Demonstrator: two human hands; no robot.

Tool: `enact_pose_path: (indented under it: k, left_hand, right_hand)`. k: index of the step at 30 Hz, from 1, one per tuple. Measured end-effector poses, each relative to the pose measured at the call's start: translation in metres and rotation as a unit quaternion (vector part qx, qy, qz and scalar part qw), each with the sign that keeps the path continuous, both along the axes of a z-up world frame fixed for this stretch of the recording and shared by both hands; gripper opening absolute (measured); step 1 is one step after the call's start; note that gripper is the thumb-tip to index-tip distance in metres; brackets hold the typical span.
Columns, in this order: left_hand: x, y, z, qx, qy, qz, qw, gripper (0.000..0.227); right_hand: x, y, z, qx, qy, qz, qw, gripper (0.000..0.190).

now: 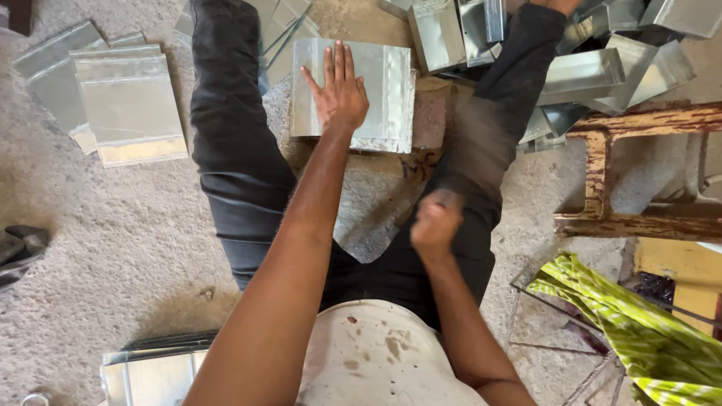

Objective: The person sits on the floor and uses a hammer to strike the edges of rectangular metal sheets placed on a wooden block. They repeatedly pick up sheets, position them, hammer the edges, and then set them aside.

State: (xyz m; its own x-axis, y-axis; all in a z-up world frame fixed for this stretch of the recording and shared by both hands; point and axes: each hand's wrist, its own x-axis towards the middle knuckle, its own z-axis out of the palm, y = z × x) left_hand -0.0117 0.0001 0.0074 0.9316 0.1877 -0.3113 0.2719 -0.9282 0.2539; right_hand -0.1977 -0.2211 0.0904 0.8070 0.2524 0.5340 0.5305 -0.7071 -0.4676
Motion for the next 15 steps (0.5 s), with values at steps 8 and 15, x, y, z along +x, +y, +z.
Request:
enact_pose_path:
  k: [8, 15]
  left_hand:
    - [0.004, -0.002, -0.002, 0.013, 0.006, 0.001, 1.000, 0.063]
    - [0.003, -0.003, 0.000, 0.004, -0.004, 0.008, 1.000, 0.065]
  right_hand:
    - [-0.020, -0.026, 0.082, 0.240, 0.325, -0.066, 0.912, 0.039]
    - [-0.019, -0.022, 0.084, 0.447, 0.032, 0.057, 0.892, 0.047]
